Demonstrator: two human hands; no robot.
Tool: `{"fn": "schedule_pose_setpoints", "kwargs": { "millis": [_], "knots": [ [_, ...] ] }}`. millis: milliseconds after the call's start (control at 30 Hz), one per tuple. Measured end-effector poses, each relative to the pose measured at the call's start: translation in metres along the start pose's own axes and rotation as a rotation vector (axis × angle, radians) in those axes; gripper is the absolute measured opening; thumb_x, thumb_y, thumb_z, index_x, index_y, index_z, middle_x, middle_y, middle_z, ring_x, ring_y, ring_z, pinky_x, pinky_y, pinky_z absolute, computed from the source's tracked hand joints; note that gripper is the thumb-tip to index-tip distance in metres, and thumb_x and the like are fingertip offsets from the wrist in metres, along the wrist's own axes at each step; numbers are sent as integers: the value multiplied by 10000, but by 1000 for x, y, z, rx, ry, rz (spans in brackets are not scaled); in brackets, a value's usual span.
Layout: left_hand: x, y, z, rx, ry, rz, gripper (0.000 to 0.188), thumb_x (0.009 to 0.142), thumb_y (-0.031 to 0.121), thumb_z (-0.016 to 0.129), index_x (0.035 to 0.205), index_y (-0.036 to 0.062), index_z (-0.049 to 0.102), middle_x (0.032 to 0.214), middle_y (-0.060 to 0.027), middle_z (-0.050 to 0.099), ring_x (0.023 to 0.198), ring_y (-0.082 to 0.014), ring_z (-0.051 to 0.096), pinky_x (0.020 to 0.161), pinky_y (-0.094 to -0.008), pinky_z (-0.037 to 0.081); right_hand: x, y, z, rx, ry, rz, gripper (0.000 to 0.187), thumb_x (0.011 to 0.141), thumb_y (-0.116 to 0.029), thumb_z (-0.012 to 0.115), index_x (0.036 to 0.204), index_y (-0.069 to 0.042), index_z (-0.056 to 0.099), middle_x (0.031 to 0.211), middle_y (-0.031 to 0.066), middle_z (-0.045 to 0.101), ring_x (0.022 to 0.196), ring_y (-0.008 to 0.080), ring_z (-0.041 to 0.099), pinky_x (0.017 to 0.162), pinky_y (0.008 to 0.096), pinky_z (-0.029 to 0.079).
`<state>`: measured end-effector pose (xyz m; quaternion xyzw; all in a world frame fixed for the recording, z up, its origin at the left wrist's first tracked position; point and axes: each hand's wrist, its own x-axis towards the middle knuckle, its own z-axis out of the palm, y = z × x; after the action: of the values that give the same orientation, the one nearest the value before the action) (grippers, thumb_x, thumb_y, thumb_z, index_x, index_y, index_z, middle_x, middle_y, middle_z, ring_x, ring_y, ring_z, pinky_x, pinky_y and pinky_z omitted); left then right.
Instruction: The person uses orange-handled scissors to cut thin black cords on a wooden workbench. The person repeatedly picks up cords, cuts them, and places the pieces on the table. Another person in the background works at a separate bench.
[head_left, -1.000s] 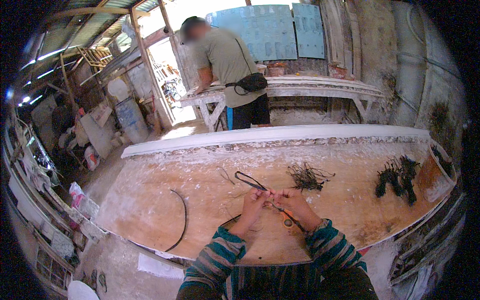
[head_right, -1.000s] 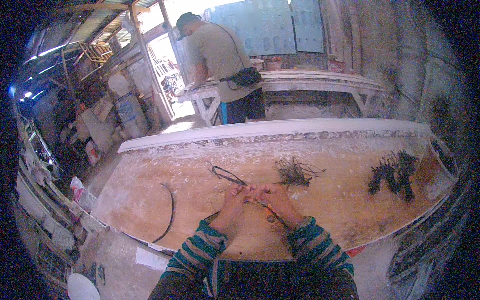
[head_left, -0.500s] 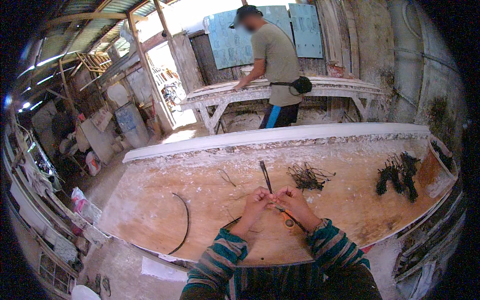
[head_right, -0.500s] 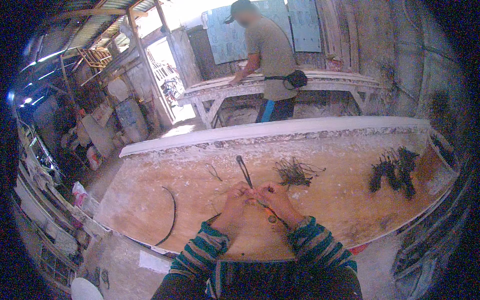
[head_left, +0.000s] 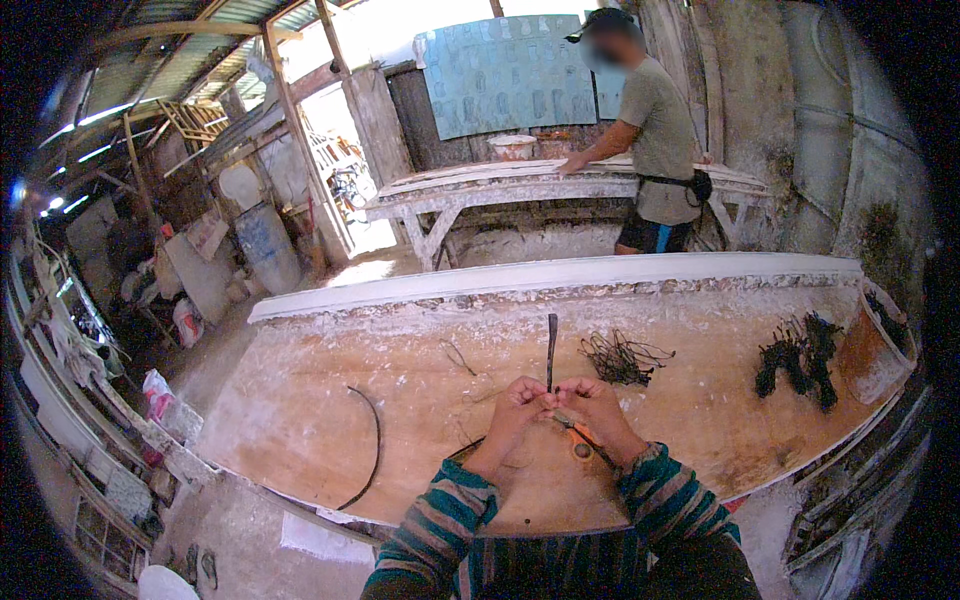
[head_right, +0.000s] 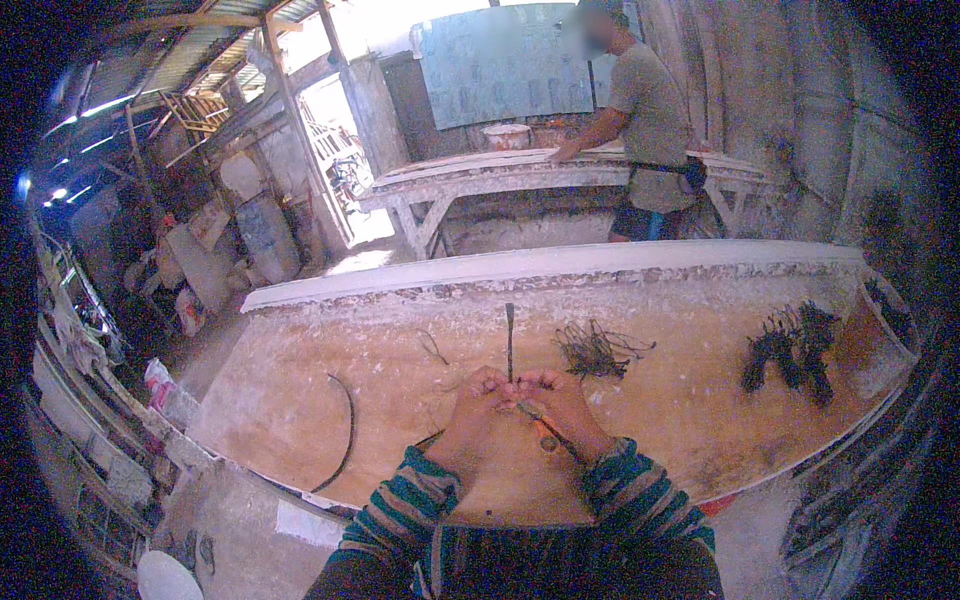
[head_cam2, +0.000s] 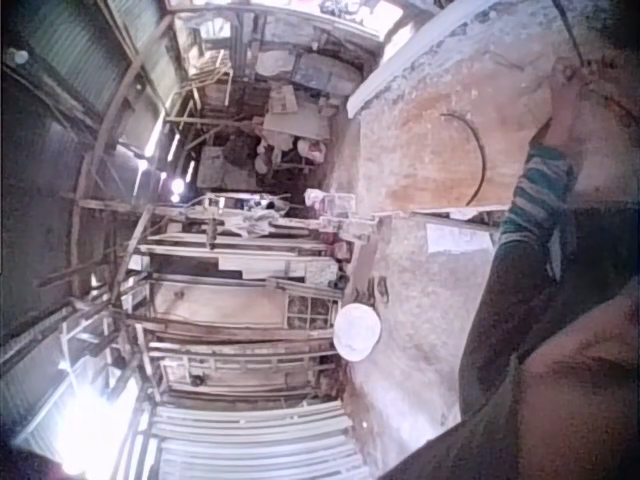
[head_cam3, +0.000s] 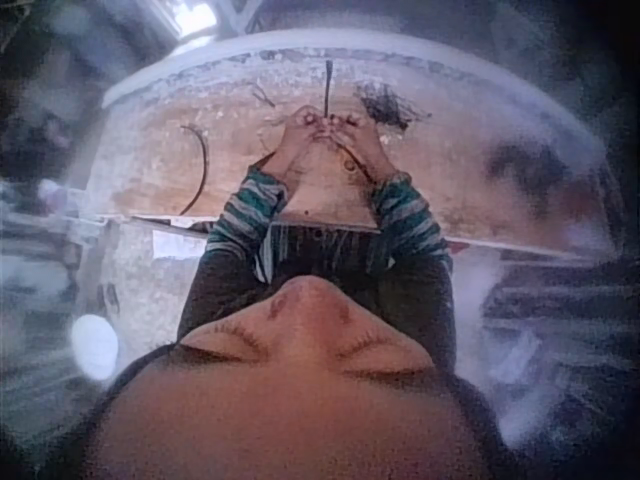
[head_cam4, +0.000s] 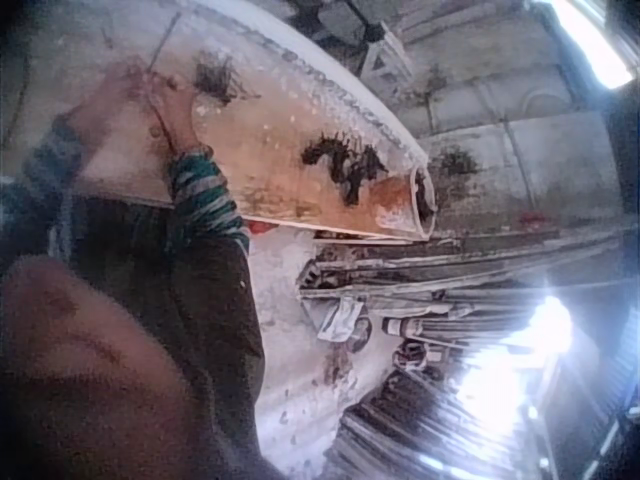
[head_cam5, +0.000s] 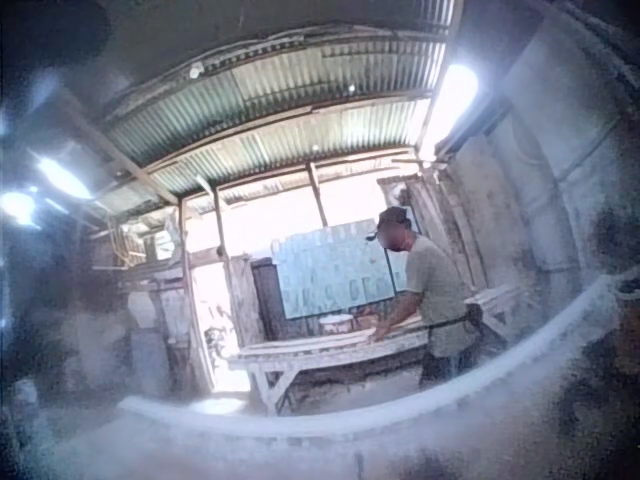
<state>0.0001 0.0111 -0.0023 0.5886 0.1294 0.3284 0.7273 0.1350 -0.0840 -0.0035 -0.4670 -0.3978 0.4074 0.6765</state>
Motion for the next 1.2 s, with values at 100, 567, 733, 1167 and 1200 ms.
{"fn": "schedule_pose_setpoints", "kwargs": {
  "millis": [100, 567, 733, 1167, 1200],
  "knots": [
    [-2, 4, 4, -39, 26, -50, 94, 810, 80, 616, 840, 75, 527, 793, -17, 593, 725, -105, 568, 631, -214, 462, -4, -11, 5, 51, -27, 25, 224, 792, -101, 638, 978, 22, 621, 894, 58, 642, 776, 117, 591, 715, 245, 474],
    [3, -9, -11, 4, -22, -97, 112, 803, 90, 641, 852, 55, 548, 803, -21, 604, 710, -96, 573, 631, -215, 469, -7, -14, 7, 154, -75, 107, 91, 857, -108, 569, 890, -23, 565, 818, 22, 591, 755, 97, 571, 711, 224, 476],
    [7, -15, -13, 234, -40, -41, 90, 810, 77, 623, 864, 42, 559, 811, -31, 607, 685, -98, 567, 620, -218, 468, -8, -15, 3, 127, -3, 134, 165, 856, -169, 562, 924, -19, 575, 803, 21, 580, 758, 106, 548, 679, 229, 450],
    [8, -34, -17, -64, 13, -162, 176, 804, 54, 632, 935, 51, 513, 869, -49, 608, 764, -148, 599, 662, -256, 518, 4, 13, -7, 190, -9, 124, 93, 854, -90, 577, 904, -18, 546, 844, 28, 573, 803, 125, 579, 740, 250, 486],
    [7, -34, -15, -114, -5, -181, 172, 804, 58, 634, 930, 52, 517, 868, -48, 606, 777, -149, 599, 666, -252, 516, 1, 9, -3, 126, -16, 105, 91, 856, -90, 575, 904, -18, 548, 848, 28, 575, 804, 124, 578, 743, 252, 485]
  ]
}}
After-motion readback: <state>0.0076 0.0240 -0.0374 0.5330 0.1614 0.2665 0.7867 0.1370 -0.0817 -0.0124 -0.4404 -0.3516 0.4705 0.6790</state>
